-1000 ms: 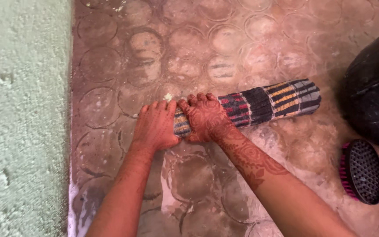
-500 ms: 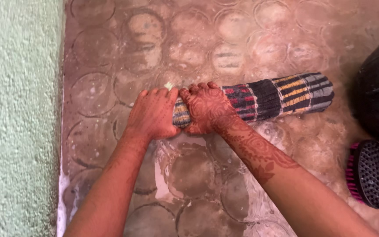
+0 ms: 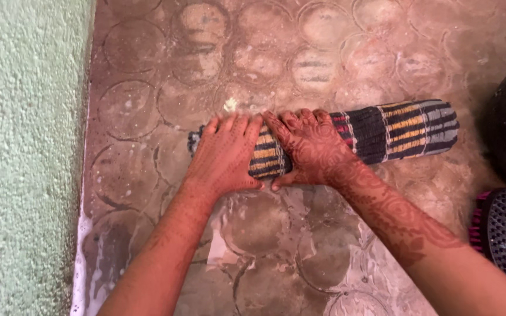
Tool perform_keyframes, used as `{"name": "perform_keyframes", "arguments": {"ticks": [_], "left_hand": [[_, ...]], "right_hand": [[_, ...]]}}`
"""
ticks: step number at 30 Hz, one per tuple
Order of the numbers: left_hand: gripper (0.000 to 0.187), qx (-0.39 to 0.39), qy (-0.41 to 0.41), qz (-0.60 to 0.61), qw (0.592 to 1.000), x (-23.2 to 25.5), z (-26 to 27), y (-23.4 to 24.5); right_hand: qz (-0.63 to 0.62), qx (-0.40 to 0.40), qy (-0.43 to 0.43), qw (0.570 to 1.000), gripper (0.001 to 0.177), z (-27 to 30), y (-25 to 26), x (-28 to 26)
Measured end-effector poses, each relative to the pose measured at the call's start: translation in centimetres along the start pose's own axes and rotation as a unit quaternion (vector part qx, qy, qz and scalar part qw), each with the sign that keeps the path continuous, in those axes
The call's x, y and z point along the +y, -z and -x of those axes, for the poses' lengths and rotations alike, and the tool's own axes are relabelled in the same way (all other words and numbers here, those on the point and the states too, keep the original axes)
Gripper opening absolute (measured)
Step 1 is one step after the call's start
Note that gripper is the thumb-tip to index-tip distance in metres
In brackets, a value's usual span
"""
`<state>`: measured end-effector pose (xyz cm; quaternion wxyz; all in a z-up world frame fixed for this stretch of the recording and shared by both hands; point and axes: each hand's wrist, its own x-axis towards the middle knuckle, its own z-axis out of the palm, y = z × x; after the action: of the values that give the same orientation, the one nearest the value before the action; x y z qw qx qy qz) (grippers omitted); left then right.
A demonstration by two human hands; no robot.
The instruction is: The person washes a striped rug on the floor using soapy water and a brush, then scrubs it by hand inside a bucket of water.
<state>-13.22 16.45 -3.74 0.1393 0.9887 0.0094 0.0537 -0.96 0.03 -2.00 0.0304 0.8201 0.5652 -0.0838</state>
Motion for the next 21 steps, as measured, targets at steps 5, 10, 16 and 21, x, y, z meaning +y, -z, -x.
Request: {"name": "perform_keyframes", "arguments": {"ticks": [5, 10, 16, 21], "left_hand": [[0.079, -0.056, 0.02, 0.004, 0.998, -1.1, -1.6, -0.3], [0.072, -0.085, 0.021, -0.054, 0.995, 0.4, -2.6, 1.5], [0.07, -0.031, -0.111, -0.132, 0.985, 4.2, -5.6, 9.7], [0.067, 0.069, -0.177, -0.186, 0.964, 11.1, -9.9, 20.6]], "right_hand": [[-0.015, 0.018, -0.006, 1.0, 0.103, -1.7, -1.4, 1.4], [0.009, 0.016, -0.002, 1.0, 0.097, -0.9, -0.9, 0.3], [-0.071, 0.124, -0.084, 0.986, 0.101, 4.1, 5.9, 1.3], [-0.036, 0.154, -0.154, 0.975, 0.095, 8.4, 18.1, 4.1]]}}
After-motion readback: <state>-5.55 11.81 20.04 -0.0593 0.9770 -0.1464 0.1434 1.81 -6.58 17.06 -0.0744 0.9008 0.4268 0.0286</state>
